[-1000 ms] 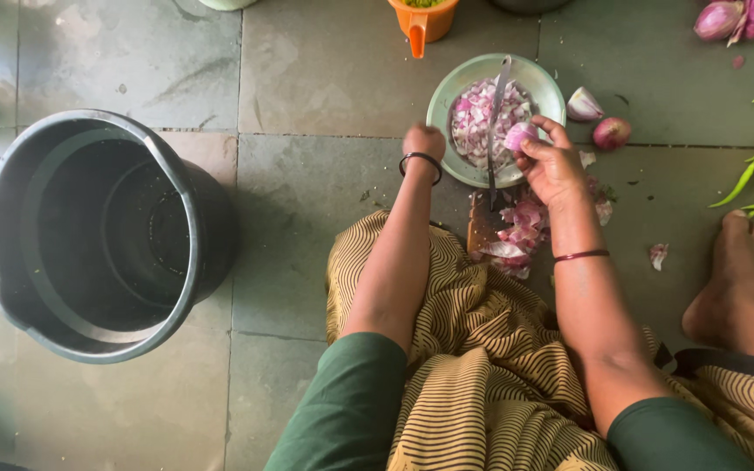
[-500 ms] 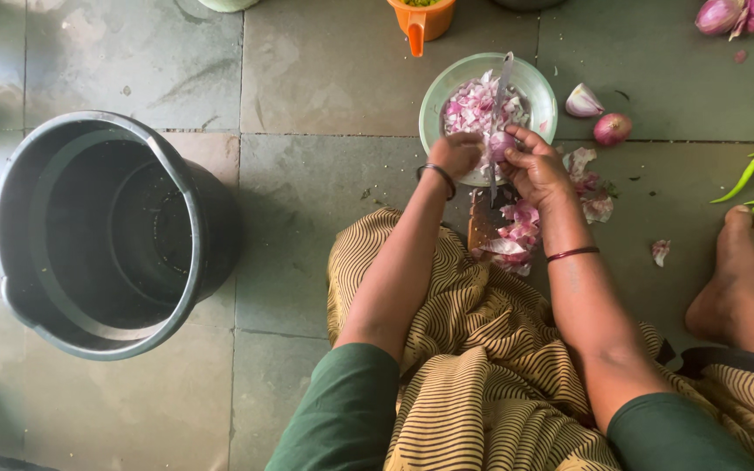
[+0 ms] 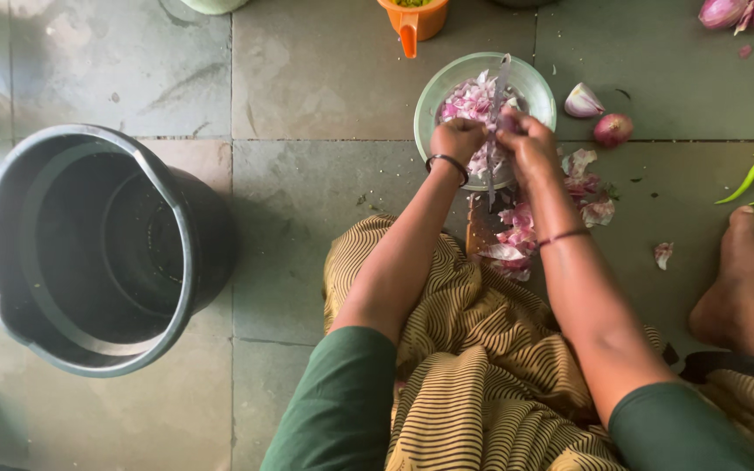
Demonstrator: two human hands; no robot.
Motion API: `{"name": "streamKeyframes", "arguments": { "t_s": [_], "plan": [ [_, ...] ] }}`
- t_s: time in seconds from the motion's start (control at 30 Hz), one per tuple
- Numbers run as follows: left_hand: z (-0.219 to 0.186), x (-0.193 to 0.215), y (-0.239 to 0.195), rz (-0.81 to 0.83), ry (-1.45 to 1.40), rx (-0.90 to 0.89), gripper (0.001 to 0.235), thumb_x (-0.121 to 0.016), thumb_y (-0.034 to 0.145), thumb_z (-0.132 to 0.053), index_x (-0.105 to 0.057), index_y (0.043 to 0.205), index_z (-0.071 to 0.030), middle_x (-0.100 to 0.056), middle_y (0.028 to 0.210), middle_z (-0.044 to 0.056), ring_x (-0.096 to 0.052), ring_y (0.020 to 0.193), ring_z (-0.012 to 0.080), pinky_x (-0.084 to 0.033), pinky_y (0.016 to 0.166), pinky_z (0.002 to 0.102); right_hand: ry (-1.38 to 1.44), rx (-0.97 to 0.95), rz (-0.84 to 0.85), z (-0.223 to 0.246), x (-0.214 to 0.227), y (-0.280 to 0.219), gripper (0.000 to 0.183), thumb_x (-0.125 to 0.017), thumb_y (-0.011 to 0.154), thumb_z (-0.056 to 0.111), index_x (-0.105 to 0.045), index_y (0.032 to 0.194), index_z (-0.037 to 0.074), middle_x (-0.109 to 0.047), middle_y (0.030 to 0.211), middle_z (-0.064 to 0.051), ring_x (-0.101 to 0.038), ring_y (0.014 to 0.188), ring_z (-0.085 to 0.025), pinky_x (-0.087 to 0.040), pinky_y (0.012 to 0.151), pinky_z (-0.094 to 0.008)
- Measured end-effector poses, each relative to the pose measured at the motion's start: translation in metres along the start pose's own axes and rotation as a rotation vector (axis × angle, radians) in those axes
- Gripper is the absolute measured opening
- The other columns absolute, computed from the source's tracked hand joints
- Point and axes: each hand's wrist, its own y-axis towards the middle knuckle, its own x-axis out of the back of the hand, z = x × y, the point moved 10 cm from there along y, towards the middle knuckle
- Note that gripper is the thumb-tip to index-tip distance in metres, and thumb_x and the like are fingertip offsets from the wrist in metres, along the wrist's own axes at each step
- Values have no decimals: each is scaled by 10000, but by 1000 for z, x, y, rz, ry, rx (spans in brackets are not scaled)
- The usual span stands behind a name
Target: The person sits on a tiled floor and uses a traditional blade tool to peel and chop red onions into small pieces. The chopped onions are collected in a bowl, and the peels are discarded on the floor.
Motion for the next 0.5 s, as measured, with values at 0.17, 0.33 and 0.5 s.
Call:
{"name": "streamKeyframes", "arguments": {
  "t_s": [0.17,0.33,0.5],
  "plan": [
    [-25,8,4,8,-161,-129,239,-767,856,-95,-767,1074,3,-752,898,60,-668,744,116,-546,639,247,67,24,-1,24,0,-13,478,-685,892,-81,-623,1361,-11,-714,1187,-125,-719,1006,-198,-624,910,-293],
    [49,-26,-32,378,-524,350,201,-754,867,-93,-715,1009,43,-725,851,77,-699,737,161,-612,643,282,63,-63,137,5,-2,-52,507,-735,870,-51,-645,1366,10,-710,1182,-100,-695,1004,-179,-614,893,-298],
    [57,-29,-14,317,-411,268,231,-802,845,-44,-726,960,142,-733,840,145,-697,705,184,-591,618,272,28,-118,98,-14,3,-37,432,-712,926,-24,-657,1353,9,-684,1154,-80,-678,951,-164,-596,823,-284]
  ]
}}
